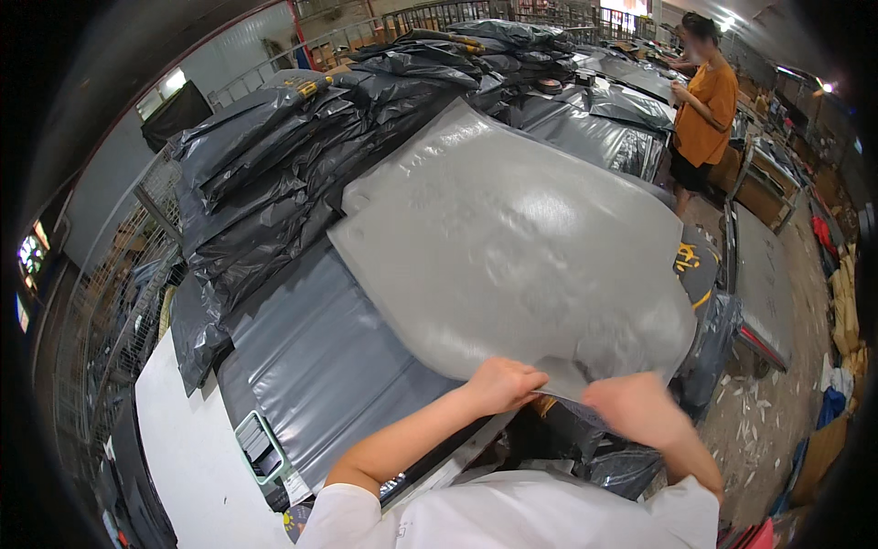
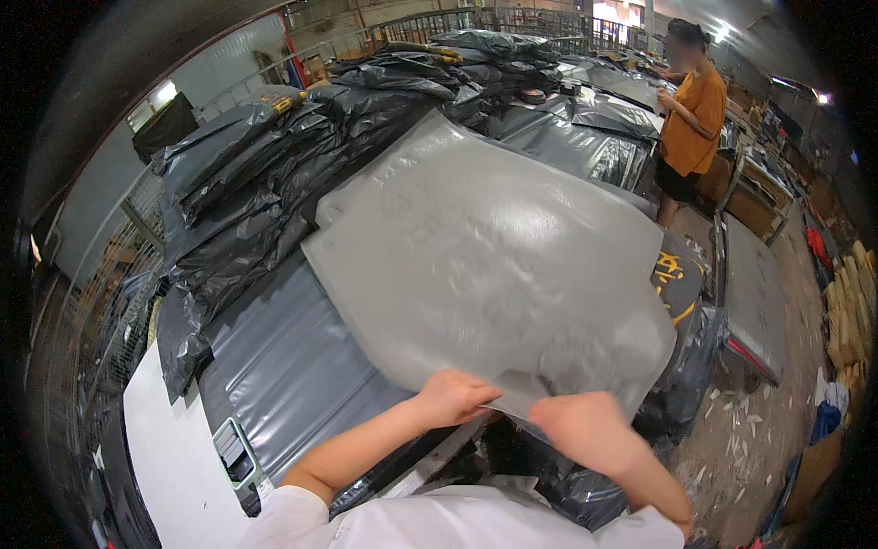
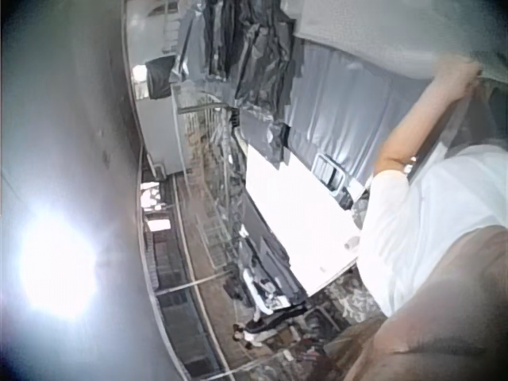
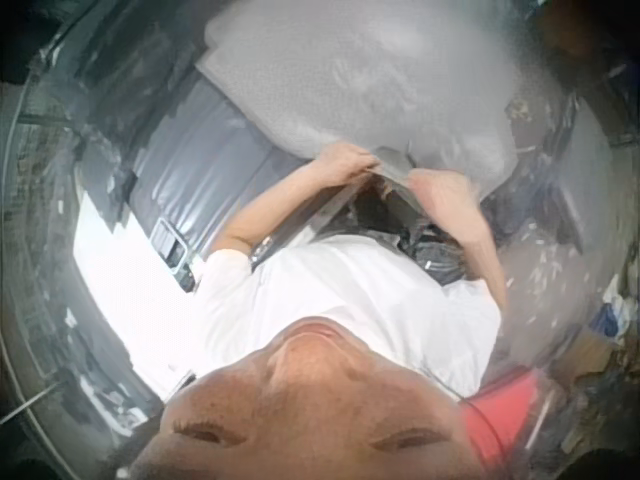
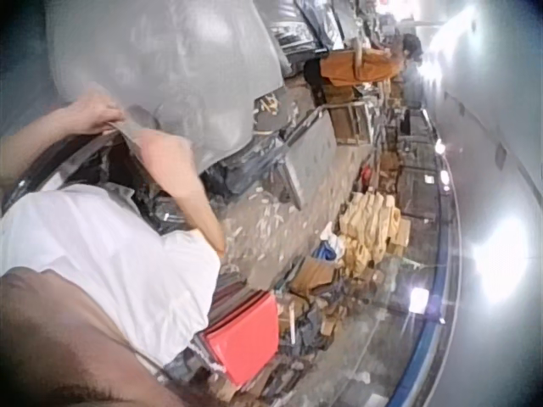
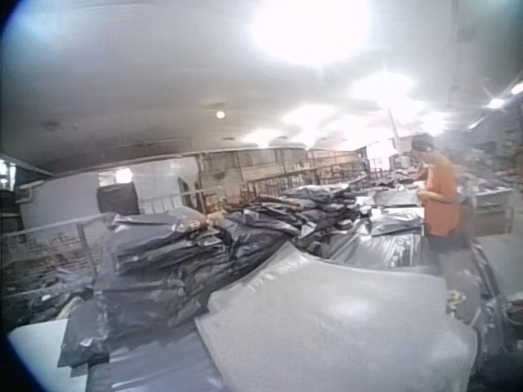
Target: The person folds car floor mats and places them into plastic mailing bags, peels adhesive shipping labels from a roll, and applies them to the outside of the bags.
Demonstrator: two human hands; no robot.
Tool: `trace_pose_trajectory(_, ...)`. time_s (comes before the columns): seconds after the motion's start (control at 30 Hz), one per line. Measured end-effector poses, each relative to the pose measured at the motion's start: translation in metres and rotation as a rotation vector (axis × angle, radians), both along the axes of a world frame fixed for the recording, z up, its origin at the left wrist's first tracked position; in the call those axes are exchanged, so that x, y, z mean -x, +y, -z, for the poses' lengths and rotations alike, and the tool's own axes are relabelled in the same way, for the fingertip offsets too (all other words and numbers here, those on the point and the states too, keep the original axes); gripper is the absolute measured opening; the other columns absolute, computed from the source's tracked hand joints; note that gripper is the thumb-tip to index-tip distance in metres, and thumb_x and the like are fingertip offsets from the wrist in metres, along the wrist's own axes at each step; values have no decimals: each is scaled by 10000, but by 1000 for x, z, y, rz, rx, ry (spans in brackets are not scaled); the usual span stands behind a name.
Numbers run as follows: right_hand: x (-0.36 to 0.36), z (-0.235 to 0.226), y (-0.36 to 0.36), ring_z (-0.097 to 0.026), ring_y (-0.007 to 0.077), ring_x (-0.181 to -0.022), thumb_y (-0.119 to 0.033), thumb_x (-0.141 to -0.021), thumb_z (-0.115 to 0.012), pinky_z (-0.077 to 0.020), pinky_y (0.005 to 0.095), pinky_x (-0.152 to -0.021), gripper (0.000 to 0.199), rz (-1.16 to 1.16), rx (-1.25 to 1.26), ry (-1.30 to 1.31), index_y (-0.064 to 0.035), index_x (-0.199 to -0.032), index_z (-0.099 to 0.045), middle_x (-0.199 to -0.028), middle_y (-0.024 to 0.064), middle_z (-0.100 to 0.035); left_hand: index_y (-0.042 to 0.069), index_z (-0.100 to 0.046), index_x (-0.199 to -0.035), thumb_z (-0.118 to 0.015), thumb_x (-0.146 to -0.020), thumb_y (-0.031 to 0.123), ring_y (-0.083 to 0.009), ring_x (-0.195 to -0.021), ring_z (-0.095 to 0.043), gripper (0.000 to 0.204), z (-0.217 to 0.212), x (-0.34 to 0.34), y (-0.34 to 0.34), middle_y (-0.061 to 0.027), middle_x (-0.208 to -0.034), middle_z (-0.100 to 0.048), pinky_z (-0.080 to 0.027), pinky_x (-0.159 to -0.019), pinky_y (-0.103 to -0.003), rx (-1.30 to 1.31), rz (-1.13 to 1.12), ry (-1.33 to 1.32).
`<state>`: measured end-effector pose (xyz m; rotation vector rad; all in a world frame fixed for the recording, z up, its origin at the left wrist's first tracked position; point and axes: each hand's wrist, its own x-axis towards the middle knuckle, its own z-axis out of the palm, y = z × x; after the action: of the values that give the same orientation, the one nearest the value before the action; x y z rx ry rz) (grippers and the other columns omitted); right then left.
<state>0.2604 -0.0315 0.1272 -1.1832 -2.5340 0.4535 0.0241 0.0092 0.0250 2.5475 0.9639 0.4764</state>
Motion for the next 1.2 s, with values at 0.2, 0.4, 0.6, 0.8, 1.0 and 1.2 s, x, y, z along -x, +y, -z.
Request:
trace_pose_trajectory(0.2,-85,-28,44,-576,196,-786,-267,-872,-518,-460,276,-647,291,183,-204,1397,20,-847,-559,-789,114,-591,8,-646,-875,-686,-770,103,-99,-660,-555,147,-42,47,22,-28,-807,-639,-456,-593,-245,234,-836,-955)
trace_pose_trajectory(0.4,65,40,222,-256,283,-1304,-446,-833,-517,-245,501,-1006,521,108,-524,38,-153,-1260,-466,-1407,81,-309,-55,-515,-1095,-580,-850,135,-157,-834,-546,317,-83,162,84,-100,-961,-591,-428,-766,-298,-360,-1293,-1010)
trace_pose_trajectory(0.6,127,146,331,-179,250,-1344,-539,-835,-428,-102,502,-1071,587,33,-154,-158,-224,-1329,-386,-1427,53,-285,6,-515,-1039,-413,-927,266,-146,-708,-566,301,-2,116,22,-87,-834,-602,-427,-594,-255,236,-846,-1113)
trace_pose_trajectory(0.8,129,150,316,-229,274,-1324,-534,-815,-481,-114,486,-1073,631,-28,-113,45,-114,-1283,-436,-1391,130,-329,2,-448,-1153,-622,-813,239,-297,-1032,-520,450,83,70,36,-130,-1117,-536,-429,-897,-423,536,-1276,-2257)
trace_pose_trajectory(1.0,132,127,186,-175,305,-1338,-716,-616,-573,-107,445,-1084,1158,-190,-45,-25,106,-1331,-181,-1399,231,-239,2,-475,-1090,-563,-715,-2,-234,-888,-589,385,-82,67,112,-92,-1014,-585,-492,-763,-362,-74,-1003,-1493)
trace_pose_trajectory(1.2,156,165,161,-495,352,-1061,-373,-794,-547,-374,445,-903,486,-202,139,382,-37,-1141,-494,-1121,173,-539,36,-458,-1092,-720,-644,222,-328,-891,-581,551,-63,-71,196,-188,-908,-577,-460,-785,-423,11,-622,82)
